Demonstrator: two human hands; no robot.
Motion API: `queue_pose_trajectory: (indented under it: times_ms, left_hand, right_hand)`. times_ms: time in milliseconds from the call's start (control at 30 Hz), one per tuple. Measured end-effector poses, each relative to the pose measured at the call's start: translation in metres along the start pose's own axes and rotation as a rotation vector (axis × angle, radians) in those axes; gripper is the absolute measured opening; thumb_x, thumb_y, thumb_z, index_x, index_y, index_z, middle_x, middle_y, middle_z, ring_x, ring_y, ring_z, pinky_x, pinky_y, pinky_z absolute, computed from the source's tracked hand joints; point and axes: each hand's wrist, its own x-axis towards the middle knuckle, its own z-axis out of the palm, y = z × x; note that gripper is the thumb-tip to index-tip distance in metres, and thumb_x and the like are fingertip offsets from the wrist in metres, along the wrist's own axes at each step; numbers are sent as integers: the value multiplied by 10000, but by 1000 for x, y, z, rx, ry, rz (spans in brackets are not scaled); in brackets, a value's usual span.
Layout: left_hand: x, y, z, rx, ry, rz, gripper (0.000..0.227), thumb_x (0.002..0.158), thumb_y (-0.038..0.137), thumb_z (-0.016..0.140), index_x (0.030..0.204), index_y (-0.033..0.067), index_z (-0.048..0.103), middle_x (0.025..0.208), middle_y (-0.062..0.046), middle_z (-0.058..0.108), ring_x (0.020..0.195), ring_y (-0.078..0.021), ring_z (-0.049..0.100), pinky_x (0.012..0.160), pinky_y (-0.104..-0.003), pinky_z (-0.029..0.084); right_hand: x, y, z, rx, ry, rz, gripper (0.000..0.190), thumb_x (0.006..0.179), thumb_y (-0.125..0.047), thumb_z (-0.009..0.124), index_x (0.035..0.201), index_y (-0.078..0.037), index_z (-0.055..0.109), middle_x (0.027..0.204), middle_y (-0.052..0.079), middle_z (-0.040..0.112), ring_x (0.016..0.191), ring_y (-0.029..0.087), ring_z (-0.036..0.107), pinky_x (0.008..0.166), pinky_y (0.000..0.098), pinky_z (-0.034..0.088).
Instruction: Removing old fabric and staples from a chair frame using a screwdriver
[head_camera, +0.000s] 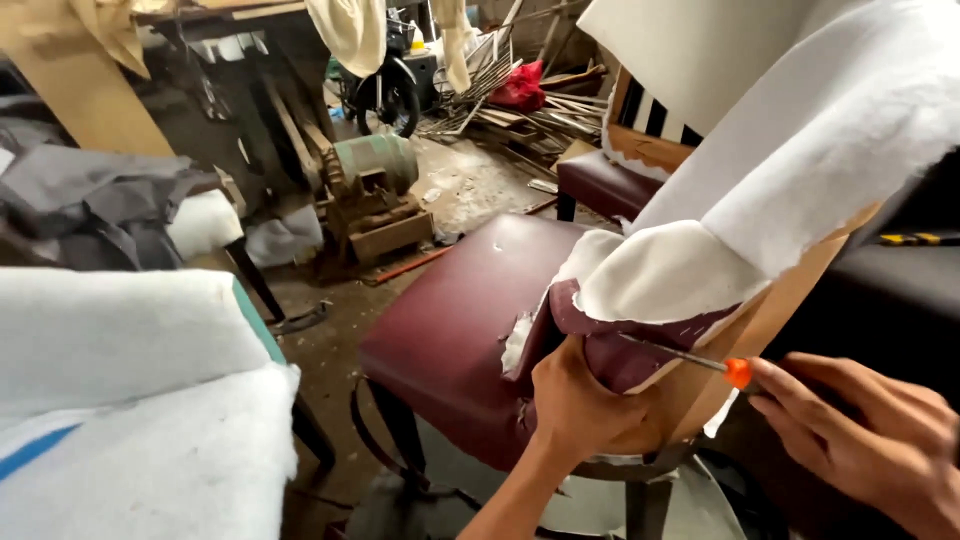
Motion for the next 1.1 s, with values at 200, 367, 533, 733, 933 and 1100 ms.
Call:
queue_pose_trajectory:
  times_ms: [200,367,533,733,933,1100]
  left_hand:
    - [7,-15,16,-16,118,91,509,458,490,717,644,111,433,567,42,471,542,-109,520,487,-338,425]
    - [6,-11,15,-24,114,76,579,497,562,787,675,113,467,559,46,506,536,-145,543,495,-313,465]
    - [3,-8,11,-78,116,97,530,516,528,766,705,110,502,574,41,558,539,-174,577,504,-321,485]
    - [2,-10,13,-95,99,92,516,497,470,744,809,104,558,664,25,646,635,-215,661,551,-332,513]
    - [3,-6,10,-31,78,43,508,486,477,748,747,104,521,619,31,595,605,-195,632,523,-342,489]
    - [5,-9,14,3,67,60,499,459,456,760,674,110,472,577,47,507,552,-125,507,492,-311,441]
  right_hand:
    - [-52,11,-10,85,-101,263,326,826,-99,723,1148,-50,707,975,155,646,487,142,488,497,266,438]
    - [-59,-1,-19,88,-167,404,397,808,-96,710,1203,-58,693,1003,168,667,636,170,618,582,243,517]
    - [-33,-36,-21,113,-86,556,324,836,-30,706,1157,-74,722,911,128,696,566,140,566,507,241,422]
    - [-21,0,-25,525,-347,1112,397,876,-167,603,1185,-63,829,534,166,497,428,202,327,425,330,227]
    - [-92,82,44,1248,-492,1565,424,966,-201,564,1059,153,778,529,194,350,315,167,267,281,262,229]
    - [-101,118,65,1534,-582,1412,333,958,-260,564,975,59,658,532,412,552,228,153,241,190,265,114]
